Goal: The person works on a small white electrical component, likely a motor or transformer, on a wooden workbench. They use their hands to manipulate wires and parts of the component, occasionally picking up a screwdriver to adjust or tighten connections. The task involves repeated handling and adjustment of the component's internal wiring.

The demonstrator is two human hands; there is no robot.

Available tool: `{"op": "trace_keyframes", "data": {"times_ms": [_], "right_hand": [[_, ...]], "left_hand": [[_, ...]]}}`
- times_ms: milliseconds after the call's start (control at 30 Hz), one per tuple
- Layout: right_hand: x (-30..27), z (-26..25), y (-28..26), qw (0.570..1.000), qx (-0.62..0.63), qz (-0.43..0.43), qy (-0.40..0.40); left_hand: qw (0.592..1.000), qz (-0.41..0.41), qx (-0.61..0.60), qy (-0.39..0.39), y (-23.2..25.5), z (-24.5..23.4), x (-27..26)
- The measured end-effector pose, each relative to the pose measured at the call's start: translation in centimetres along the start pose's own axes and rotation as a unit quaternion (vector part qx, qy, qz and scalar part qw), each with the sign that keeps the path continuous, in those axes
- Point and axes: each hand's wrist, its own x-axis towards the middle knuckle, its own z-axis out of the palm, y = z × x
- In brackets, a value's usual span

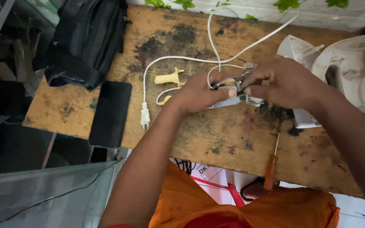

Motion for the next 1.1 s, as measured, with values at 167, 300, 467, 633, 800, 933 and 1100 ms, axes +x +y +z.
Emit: {"op": "trace_keyframes", "data": {"times_ms": [167, 300, 467, 633, 800, 933, 1100], "right_hand": [[-0.4, 1.4, -0.8, 0.998, -0.009, -0.022, 0.059], [-0.4, 3.0, 0.3, 0.994, 0.021, -0.020, 0.109], [-0.2, 3.8, 1.5, 0.982, -0.071, -0.093, 0.147], [-1.2, 4.8, 2.1, 0.963, -0.145, -0.108, 0.200], [-0.9, 3.9, 1.8, 0.988, 0.034, -0.051, 0.144], [-0.5, 1.9, 1.2, 0.995, 0.080, 0.005, 0.064], [-1.7, -0.1, 0.1, 0.998, -0.044, 0.010, 0.037]], "left_hand": [[0.999, 0.034, 0.013, 0.006, -0.7, 0.3, 0.1], [0.998, 0.012, 0.059, 0.016, 0.6, -0.1, -0.6], [0.990, 0.114, 0.081, 0.021, -0.9, 0.0, 0.4], [0.998, 0.059, 0.035, 0.015, -0.1, -0.1, -0.5], [0.998, 0.063, 0.030, 0.005, -0.5, 0.1, -0.3], [0.996, 0.087, 0.034, 0.016, -0.5, 0.3, -0.5], [0.998, 0.052, -0.018, 0.006, -0.5, 0.5, -0.9]]}}
